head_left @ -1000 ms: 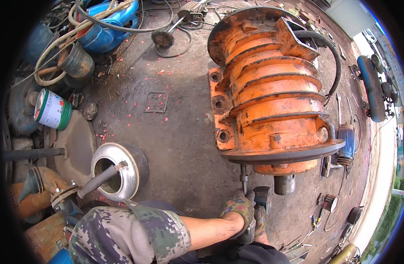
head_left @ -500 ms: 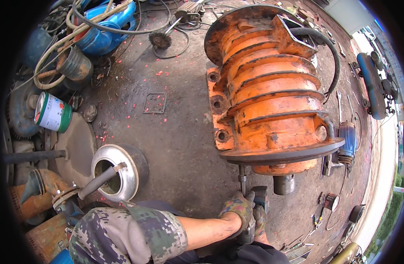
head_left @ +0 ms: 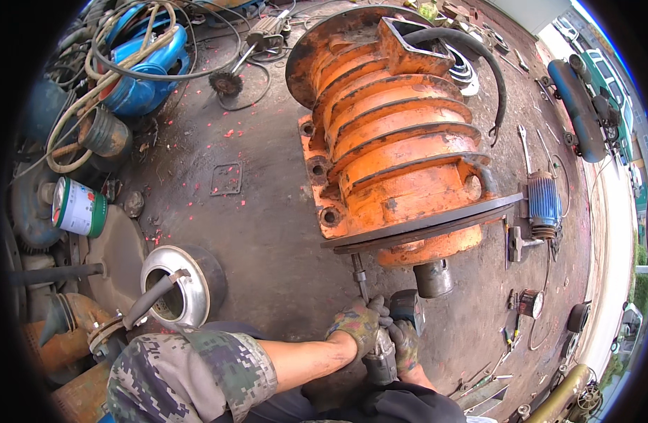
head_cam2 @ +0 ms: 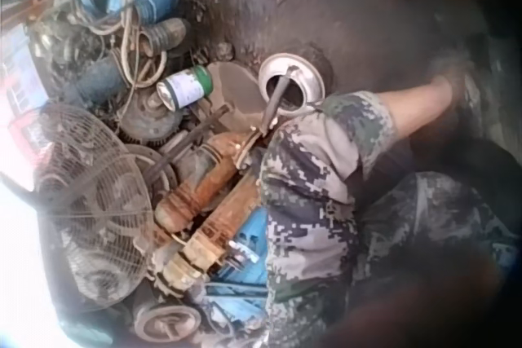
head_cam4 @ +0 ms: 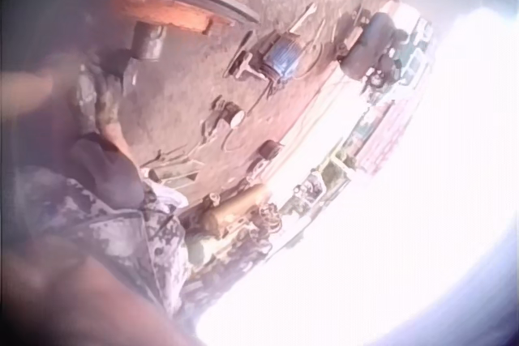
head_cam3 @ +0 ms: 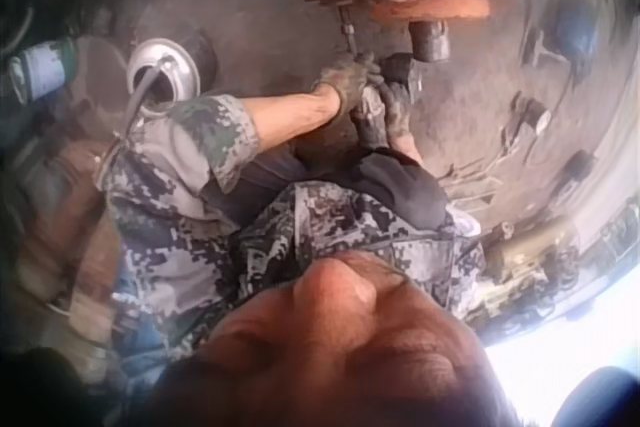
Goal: The person uses a cordless impact wrench to remove bolts from a large orange cylindrical machine component. They repeatedly position the tool, drive the bolts out, and set them aside on the ground.
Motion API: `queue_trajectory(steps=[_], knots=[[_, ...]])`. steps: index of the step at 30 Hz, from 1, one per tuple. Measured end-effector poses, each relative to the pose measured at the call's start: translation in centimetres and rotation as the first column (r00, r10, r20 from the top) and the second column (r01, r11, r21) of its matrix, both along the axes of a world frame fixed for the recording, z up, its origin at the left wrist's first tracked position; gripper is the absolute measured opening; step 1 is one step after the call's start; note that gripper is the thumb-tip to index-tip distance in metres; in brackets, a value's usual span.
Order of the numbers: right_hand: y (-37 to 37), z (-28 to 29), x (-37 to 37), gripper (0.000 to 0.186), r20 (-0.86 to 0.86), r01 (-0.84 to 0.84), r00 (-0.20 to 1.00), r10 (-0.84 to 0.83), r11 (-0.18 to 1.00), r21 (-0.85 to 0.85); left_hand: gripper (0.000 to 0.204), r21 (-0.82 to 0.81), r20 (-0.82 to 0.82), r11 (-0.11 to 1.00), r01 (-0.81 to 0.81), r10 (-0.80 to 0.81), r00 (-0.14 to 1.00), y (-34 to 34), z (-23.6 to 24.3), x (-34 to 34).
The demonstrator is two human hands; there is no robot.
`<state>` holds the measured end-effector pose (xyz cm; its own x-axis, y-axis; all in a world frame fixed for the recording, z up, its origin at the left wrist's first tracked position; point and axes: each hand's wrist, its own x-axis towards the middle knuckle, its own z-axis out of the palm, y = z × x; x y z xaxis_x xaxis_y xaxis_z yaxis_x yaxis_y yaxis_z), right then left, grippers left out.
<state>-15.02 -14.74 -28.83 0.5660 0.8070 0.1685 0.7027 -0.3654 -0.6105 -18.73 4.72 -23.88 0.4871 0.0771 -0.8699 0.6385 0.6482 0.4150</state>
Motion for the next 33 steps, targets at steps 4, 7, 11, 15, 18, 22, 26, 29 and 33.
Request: queue_trajectory(steps=[4, 7, 11, 15, 18, 22, 26, 29, 33], knots=[[0.8, 2.0, 0.6, 0.042, -0.036, -0.05, 0.998, 0.051, 0.998, 0.027, 0.037, -0.199, 0.038, 0.951, -0.238, 0.25, 0.967, 0.2, 1.7, -0.2], [0.7, 2.6, 0.8, 0.04, -0.039, -0.049, 0.998, 0.048, 0.999, -0.011, 0.034, -0.105, 0.044, 0.974, -0.203, 0.208, 0.977, 0.1, 1.8, -0.3], [0.4, 3.6, 0.0, 0.042, -0.109, -0.099, 0.99, 0.09, 0.992, -0.084, 0.036, -0.035, -0.047, 0.996, -0.083, 0.081, 0.996, 0.1, 1.9, -2.0], [-3.1, 1.9, -2.2, 0.044, -0.308, -0.078, 0.949, 0.069, 0.997, -0.014, 0.049, 0.047, -0.016, 0.973, 0.228, -0.227, 0.974, -1.3, 2.9, -2.6], [-5.0, 1.7, -1.5, 0.044, -0.61, 0.145, 0.792, -0.03, 0.979, 0.141, 0.052, 0.262, 0.068, 0.786, 0.559, -0.593, 0.802, -1.3, 7.3, 1.0], [-7.8, 2.8, 0.2, 0.039, -0.543, 0.259, 0.791, -0.282, 0.958, -0.119, 0.042, 0.582, 0.173, 0.551, 0.599, -0.803, 0.571, -3.1, 10.4, 4.7], [-8.9, 2.6, 2.5, 0.038, -0.568, 0.487, 0.743, -0.353, 0.868, 0.098, 0.026, 0.996, 0.089, 0.082, -0.035, -0.959, 0.268, 0.4, 18.3, 7.9], [-10.8, 1.4, 4.4, 0.037, -0.848, 0.685, 0.5, -0.178, 0.68, 0.261, 0.021, 0.915, -0.034, -0.154, -0.373, -0.95, 0.309, 3.8, 22.1, 12.9], [-10.9, 0.3, 6.6, 0.036, -0.92, 0.728, 0.39, -0.032, 0.622, 0.287, 0.024, 0.843, -0.256, -0.353, -0.405, -0.927, 0.273, 7.9, 23.0, 21.4]])
